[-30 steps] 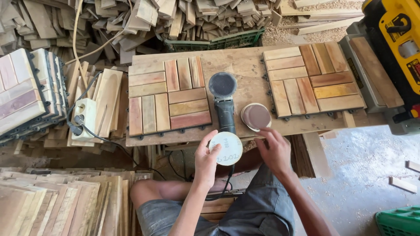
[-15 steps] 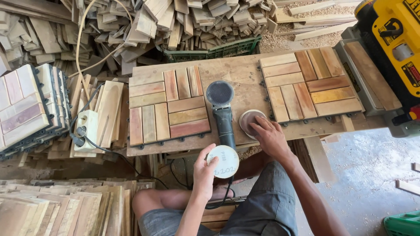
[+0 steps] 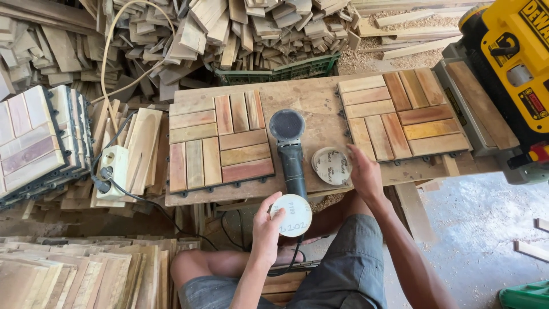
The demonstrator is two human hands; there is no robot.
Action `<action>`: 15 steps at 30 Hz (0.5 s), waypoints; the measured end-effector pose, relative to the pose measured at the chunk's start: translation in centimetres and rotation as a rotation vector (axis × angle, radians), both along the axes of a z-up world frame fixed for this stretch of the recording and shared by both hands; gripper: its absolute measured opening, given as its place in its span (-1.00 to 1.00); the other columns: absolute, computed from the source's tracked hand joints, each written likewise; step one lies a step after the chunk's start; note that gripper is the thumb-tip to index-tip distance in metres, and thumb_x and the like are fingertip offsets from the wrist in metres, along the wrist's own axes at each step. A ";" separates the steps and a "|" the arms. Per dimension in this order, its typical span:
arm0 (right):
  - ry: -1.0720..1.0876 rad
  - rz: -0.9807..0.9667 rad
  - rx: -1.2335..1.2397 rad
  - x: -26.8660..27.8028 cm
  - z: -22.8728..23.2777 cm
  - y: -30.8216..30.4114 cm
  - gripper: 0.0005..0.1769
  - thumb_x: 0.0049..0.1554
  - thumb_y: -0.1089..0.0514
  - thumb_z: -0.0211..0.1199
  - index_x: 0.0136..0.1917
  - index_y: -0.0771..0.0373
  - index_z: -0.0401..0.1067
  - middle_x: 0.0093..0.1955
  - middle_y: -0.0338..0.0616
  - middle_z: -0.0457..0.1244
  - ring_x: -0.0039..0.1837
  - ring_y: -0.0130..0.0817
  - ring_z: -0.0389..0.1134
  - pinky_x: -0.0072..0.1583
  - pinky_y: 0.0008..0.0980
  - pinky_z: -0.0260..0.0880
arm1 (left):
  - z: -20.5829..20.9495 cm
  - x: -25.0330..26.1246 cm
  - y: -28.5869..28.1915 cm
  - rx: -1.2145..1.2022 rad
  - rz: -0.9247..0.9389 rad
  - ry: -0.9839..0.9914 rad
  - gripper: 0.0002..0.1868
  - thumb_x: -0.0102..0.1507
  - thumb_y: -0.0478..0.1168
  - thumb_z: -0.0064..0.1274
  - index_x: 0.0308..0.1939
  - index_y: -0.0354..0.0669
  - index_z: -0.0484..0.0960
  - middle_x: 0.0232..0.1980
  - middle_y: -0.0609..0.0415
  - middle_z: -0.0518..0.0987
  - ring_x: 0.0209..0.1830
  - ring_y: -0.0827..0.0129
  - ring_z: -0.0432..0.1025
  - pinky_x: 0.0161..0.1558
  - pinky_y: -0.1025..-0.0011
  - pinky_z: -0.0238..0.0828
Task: The person prepares a sanding disc and attaches it to an angle grinder. They then use the angle grinder to sand the surface of a wooden tile composed of smaller rectangular pieces arranged in a herringbone pattern.
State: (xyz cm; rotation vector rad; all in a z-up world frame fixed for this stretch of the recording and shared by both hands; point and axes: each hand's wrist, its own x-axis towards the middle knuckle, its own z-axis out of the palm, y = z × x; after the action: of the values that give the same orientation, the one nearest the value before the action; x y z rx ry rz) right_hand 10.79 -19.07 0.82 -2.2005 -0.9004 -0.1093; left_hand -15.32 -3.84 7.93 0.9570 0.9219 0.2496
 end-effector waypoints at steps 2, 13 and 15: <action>0.050 -0.092 0.046 -0.3 0.7 0.0 -0.62 0.41 0.18 -0.09 0.41 0.24 0.36 -0.05 -0.01 0.44 -0.21 -0.24 0.48 -0.30 -0.34 0.44 | -0.1 -0.1 0.1 0.010 0.002 0.005 -0.52 0.27 -0.30 0.01 0.30 -0.04 0.61 0.04 -0.13 0.55 0.01 0.22 0.44 -0.14 0.36 0.48; 0.616 -0.281 0.551 -4.1 4.9 -1.2 -0.68 0.34 0.15 0.08 0.24 0.37 0.46 0.09 0.04 0.37 0.13 -0.19 0.39 0.01 -0.21 0.64 | -0.8 0.4 -0.1 0.052 -0.056 -0.011 -0.68 0.27 -0.24 -0.01 0.05 -0.04 0.75 0.16 -0.07 0.61 0.11 0.20 0.45 -0.17 0.35 0.51; 0.619 -0.283 0.532 -4.5 5.0 -1.6 -0.70 0.34 0.14 0.09 0.22 0.35 0.47 0.04 -0.02 0.36 0.09 -0.26 0.37 0.00 -0.24 0.62 | -0.9 0.5 -0.3 0.057 -0.072 -0.018 -0.68 0.27 -0.21 -0.01 0.04 -0.05 0.76 0.20 -0.06 0.61 0.15 0.18 0.45 -0.16 0.34 0.52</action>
State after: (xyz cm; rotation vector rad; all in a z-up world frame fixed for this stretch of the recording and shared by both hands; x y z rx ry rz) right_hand 6.26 -20.63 5.87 -1.6865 -0.1782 0.1747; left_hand -14.81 -4.15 7.04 1.0369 0.8661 0.2244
